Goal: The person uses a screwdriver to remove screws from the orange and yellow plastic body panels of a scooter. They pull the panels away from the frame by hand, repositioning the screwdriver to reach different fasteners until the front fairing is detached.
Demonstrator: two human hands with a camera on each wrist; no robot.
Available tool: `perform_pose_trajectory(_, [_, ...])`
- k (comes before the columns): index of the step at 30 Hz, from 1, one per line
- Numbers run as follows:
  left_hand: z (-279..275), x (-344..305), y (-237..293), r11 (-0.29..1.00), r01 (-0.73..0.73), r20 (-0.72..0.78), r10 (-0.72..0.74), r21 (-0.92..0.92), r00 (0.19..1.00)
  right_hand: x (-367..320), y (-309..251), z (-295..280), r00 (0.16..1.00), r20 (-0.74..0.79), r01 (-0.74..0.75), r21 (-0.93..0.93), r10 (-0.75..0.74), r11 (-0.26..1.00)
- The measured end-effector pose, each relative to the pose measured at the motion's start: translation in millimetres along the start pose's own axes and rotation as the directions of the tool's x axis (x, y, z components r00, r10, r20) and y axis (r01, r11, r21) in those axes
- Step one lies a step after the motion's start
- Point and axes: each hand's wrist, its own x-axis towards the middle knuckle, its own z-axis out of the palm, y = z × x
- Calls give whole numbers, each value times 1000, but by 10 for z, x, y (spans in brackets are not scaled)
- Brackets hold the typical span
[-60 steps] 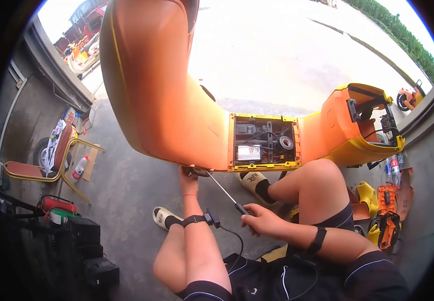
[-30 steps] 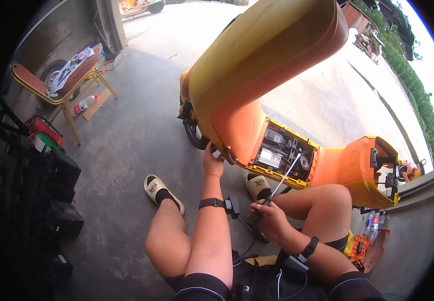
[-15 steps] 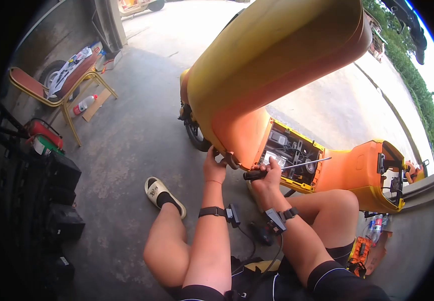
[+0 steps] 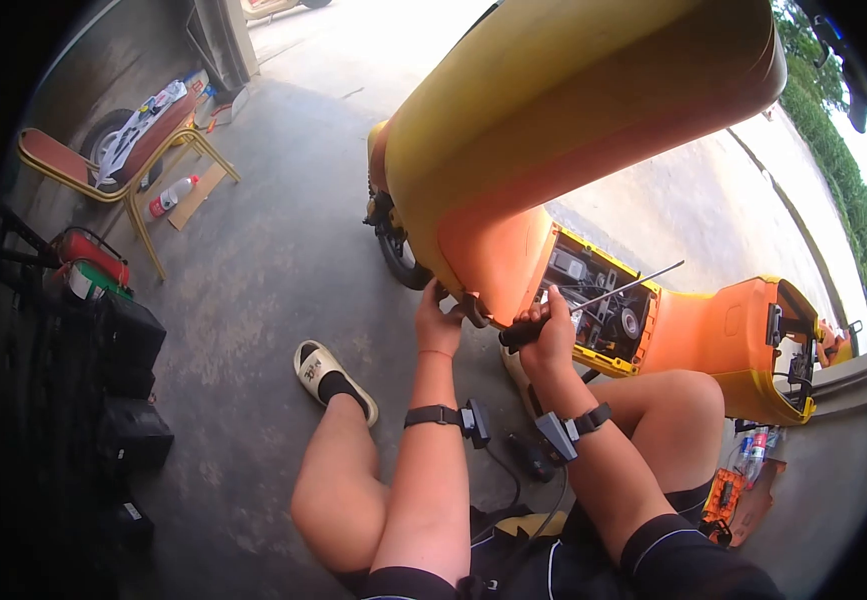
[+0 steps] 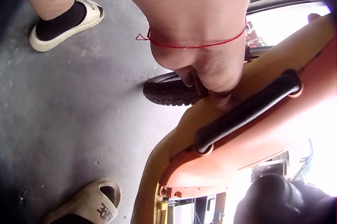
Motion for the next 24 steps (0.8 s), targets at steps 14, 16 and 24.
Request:
perform_pose_trajectory(14, [51,58,-263,990,-19,-14,17,-141,1000,-1202,-299,-993,856,-227,-454,-761,464,463])
perform_pose_trajectory(16, [58,81,-284,988,-20,-9,18,-155,1000,-1296,-355,-999,829,-231,-456,-807,509,376])
perform_pose_trajectory(24, [19,47,-211,999,25,-3,-26,-37,1000,-1284,-278,-894,809,-202,-402,-875,551,270])
